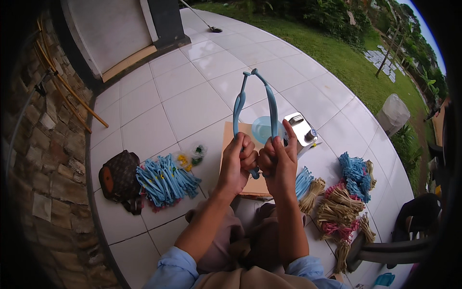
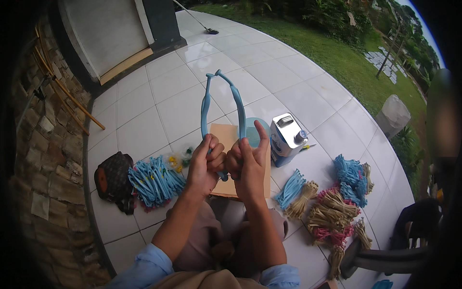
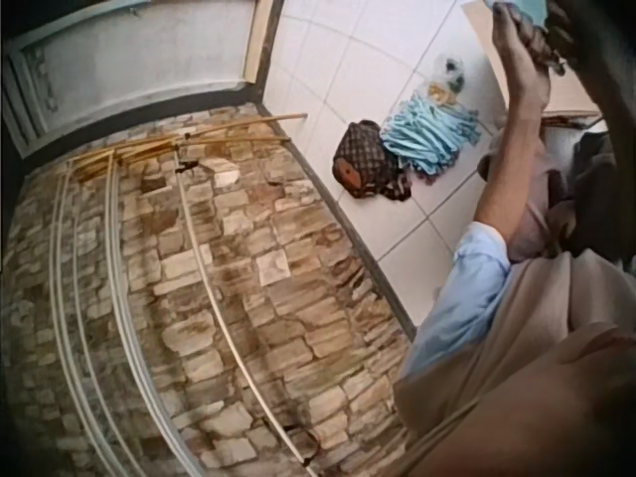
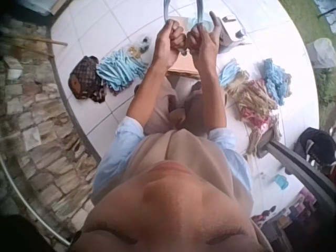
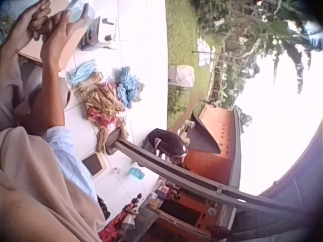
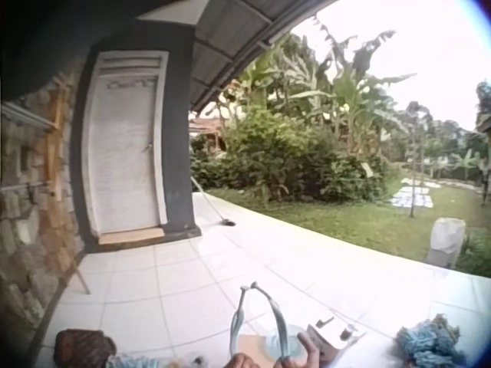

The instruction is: The person attaches decorative yellow and green flower-shaped components to light-blue footwear straps, arranges multiple pairs of dark grey flip-flop soles on the floor, and applies a liquid from a bowl to a strap using their fingers.

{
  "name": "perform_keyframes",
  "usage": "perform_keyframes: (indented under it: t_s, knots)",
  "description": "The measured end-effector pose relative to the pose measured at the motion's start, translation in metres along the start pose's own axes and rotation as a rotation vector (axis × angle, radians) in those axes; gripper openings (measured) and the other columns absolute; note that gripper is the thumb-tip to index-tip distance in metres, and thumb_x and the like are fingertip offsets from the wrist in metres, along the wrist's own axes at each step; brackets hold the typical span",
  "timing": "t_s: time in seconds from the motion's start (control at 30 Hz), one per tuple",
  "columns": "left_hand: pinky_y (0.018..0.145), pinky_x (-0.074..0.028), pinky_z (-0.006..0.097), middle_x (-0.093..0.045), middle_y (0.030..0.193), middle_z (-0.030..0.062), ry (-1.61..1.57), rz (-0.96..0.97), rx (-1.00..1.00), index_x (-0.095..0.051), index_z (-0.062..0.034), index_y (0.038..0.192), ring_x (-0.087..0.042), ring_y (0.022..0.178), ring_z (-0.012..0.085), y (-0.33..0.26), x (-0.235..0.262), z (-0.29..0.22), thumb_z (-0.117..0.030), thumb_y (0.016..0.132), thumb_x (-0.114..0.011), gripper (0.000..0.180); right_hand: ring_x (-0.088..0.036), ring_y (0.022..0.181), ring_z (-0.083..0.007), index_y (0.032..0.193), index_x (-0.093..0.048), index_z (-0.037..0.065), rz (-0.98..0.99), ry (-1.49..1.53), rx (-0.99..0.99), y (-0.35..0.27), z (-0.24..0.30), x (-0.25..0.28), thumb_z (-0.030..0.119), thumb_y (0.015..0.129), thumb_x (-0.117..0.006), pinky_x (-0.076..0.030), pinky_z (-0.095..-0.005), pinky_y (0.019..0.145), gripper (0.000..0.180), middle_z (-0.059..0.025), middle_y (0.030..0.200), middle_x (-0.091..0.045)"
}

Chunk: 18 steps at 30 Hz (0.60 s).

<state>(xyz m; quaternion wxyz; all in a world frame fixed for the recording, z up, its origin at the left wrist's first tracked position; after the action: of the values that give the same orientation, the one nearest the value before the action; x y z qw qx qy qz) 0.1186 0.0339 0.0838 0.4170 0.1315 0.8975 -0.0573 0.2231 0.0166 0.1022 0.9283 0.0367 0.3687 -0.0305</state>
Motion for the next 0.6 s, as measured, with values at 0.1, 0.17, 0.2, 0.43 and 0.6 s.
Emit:
perform_keyframes:
  t_s: [0.1,0.17,0.2,0.43,0.6]
  knots:
    - [0.039,-0.018,0.018,-0.021,0.054,-0.0077,-0.217,0.186,0.339,-0.039,-0.0130,0.078,-0.019,0.041,0.0020,0.008,0.013,-0.009,-0.032,0.096,-0.036,0.026,-0.021,0.045,-0.0060,0.135,-0.018,0.014,0.136,0.222,-0.280,-0.001,0.004,0.003,0.016,0.092,-0.043,-0.017,-0.0212,0.040,0.050,0.0004,0.064,-0.029]
    - [0.037,-0.018,0.017,-0.019,0.053,-0.0084,-0.240,0.346,0.586,-0.038,-0.0125,0.080,-0.016,0.040,0.0013,0.007,0.011,-0.017,-0.034,0.096,-0.034,0.026,-0.020,0.045,-0.0061,0.135,-0.018,0.013,0.202,0.208,-0.374,0.002,0.014,0.017,0.017,0.092,-0.043,-0.017,-0.0212,0.040,0.050,0.0007,0.063,-0.029]
    - [0.037,-0.018,0.017,-0.019,0.053,-0.0084,-0.245,0.352,0.586,-0.038,-0.0125,0.080,-0.016,0.040,0.0013,0.008,0.009,-0.019,-0.034,0.096,-0.034,0.026,-0.019,0.044,-0.0061,0.136,-0.017,0.013,0.273,0.199,-0.470,0.003,0.020,0.022,0.017,0.092,-0.043,-0.017,-0.0212,0.040,0.051,0.0011,0.063,-0.028]
    - [0.101,-0.025,0.049,-0.023,0.131,0.0192,1.591,-0.408,-0.466,-0.010,-0.0092,0.138,-0.026,0.126,0.0318,-0.006,0.018,-0.014,-0.025,0.072,-0.070,0.091,-0.035,0.049,-0.0070,0.138,-0.006,0.009,0.093,-0.945,0.003,-0.014,0.040,0.029,0.008,0.091,-0.043,-0.031,-0.0216,0.047,0.060,0.0009,0.055,-0.041]
    - [0.104,-0.002,0.060,-0.030,0.134,0.0055,1.893,0.348,-0.718,-0.026,-0.0213,0.134,-0.021,0.130,0.0253,-0.003,-0.020,-0.013,-0.021,0.064,-0.074,0.085,-0.042,0.055,-0.0113,0.138,-0.008,0.012,0.291,-1.129,-0.075,-0.037,0.054,0.028,0.008,0.086,-0.053,-0.038,-0.0255,0.057,0.069,-0.0049,0.058,-0.049]
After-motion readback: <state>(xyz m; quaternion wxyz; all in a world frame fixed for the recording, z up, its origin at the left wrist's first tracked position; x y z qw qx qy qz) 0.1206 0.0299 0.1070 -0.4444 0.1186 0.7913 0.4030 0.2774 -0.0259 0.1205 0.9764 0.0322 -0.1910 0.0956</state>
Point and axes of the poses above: each hand's wrist, its own y-axis towards the middle knuckle, its own x-axis out of the back of the hand, z = x × y, the point moved 1 cm from there along y, towards the middle knuckle
